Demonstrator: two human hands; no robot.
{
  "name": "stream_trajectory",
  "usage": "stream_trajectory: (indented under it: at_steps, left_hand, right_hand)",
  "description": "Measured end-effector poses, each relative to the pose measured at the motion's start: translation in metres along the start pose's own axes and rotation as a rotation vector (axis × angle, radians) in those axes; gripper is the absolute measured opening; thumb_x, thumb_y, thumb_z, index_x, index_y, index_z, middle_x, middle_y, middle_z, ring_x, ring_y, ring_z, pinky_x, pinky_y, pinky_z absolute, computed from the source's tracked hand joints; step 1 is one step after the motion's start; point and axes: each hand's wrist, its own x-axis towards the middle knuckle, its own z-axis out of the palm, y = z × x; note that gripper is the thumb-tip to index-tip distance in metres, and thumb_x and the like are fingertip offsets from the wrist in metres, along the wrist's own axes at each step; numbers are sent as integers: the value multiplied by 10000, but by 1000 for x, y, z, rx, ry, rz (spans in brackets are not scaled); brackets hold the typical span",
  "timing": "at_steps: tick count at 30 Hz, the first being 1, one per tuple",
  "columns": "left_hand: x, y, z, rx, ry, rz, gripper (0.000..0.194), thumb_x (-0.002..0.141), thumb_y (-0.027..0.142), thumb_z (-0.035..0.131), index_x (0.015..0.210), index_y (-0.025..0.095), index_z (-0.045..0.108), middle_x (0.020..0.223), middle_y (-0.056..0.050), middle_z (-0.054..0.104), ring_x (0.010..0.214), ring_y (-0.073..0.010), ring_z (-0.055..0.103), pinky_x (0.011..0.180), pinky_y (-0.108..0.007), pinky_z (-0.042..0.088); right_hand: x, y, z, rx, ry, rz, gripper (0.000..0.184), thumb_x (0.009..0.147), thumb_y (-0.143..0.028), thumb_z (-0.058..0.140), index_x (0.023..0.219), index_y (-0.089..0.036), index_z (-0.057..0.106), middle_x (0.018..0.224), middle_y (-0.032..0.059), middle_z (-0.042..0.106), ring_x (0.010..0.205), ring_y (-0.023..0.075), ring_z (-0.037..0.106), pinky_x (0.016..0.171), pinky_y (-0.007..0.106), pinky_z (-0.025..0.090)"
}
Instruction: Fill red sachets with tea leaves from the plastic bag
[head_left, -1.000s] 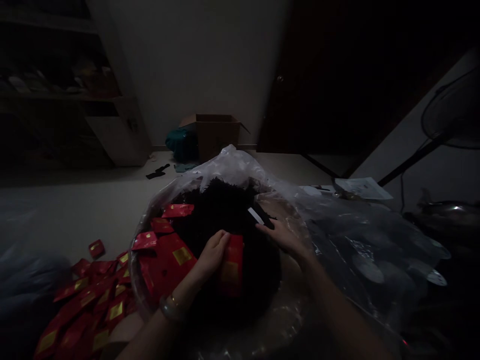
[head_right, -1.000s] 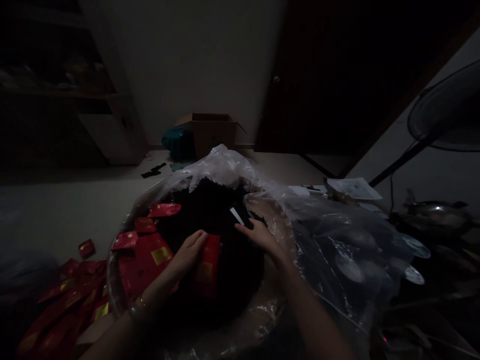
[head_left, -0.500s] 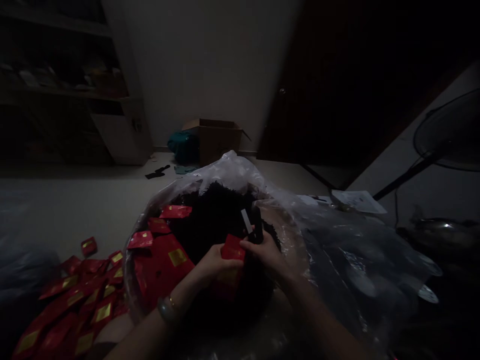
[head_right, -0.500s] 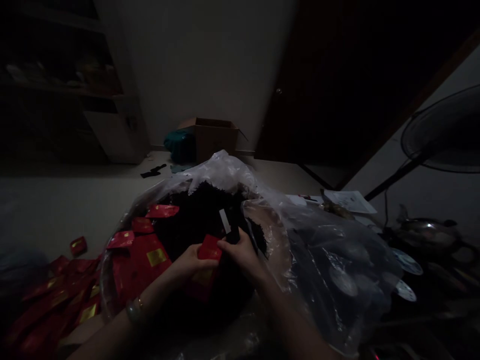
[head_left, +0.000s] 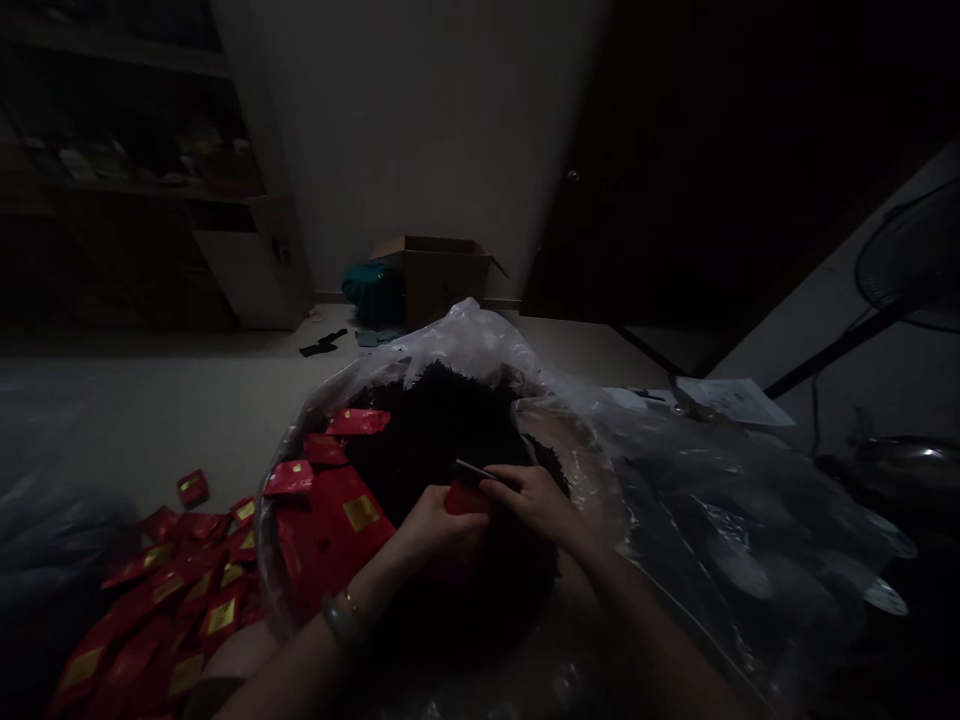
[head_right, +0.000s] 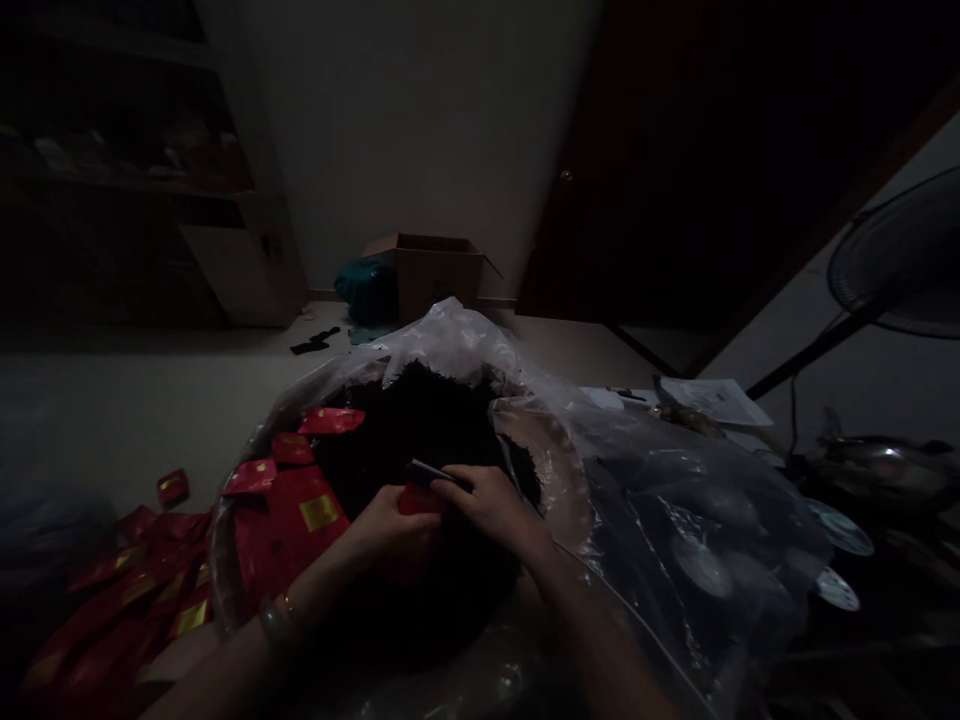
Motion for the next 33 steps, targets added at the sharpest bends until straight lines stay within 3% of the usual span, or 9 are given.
stream_trajectory:
  at_steps: [8, 13, 20, 29, 33]
  left_hand:
    - [-1, 4, 3, 14, -6, 12, 266, 495, 231, 794, 704, 117, 676, 606, 10, 641, 554, -119, 556, 566, -237, 414]
    - [0, 4, 2, 7, -12, 41, 291, 476, 228, 804, 718, 128, 676, 614, 23, 645, 569, -117, 555, 580, -236, 421]
    - [1, 2, 1, 1, 6, 11, 281, 495, 269, 813, 688, 120, 674, 583, 22, 633, 547, -115, 548, 564, -234, 413]
    - [-1, 3, -2, 19, -15, 29, 286, 524, 262, 812, 745, 125, 692, 632, 11, 663, 586, -135, 583, 606, -254, 441]
    - [-2, 5, 0, 43, -21, 21, 243, 533, 260, 798, 691, 125, 672, 596, 23, 634, 555, -121, 555, 586, -248, 424]
  right_hand:
    - [0, -1, 0, -79, 45, 39, 280, 839, -419, 578, 884, -209, 757, 796, 15, 745, 692, 185, 641, 597, 252, 385]
    - [-1, 0, 2, -107, 47, 19, 283, 850, -431, 571, 866, -216, 754, 779, 10, 740, 688, 176, 642, 585, 242, 374]
    - [-1, 0, -1, -175, 49, 25, 314, 848, -444, 584, 1060, -245, 703, 1024, 45, 734, 898, 230, 666, 730, 286, 435]
    - [-3, 5, 0, -176, 79, -33, 262, 848, -415, 595, 987, -232, 720, 952, 49, 743, 824, 212, 662, 701, 276, 437]
    - [-3, 4, -3, -194, 51, -59, 252, 863, -419, 574, 860, -219, 728, 790, 25, 723, 703, 174, 632, 624, 248, 397]
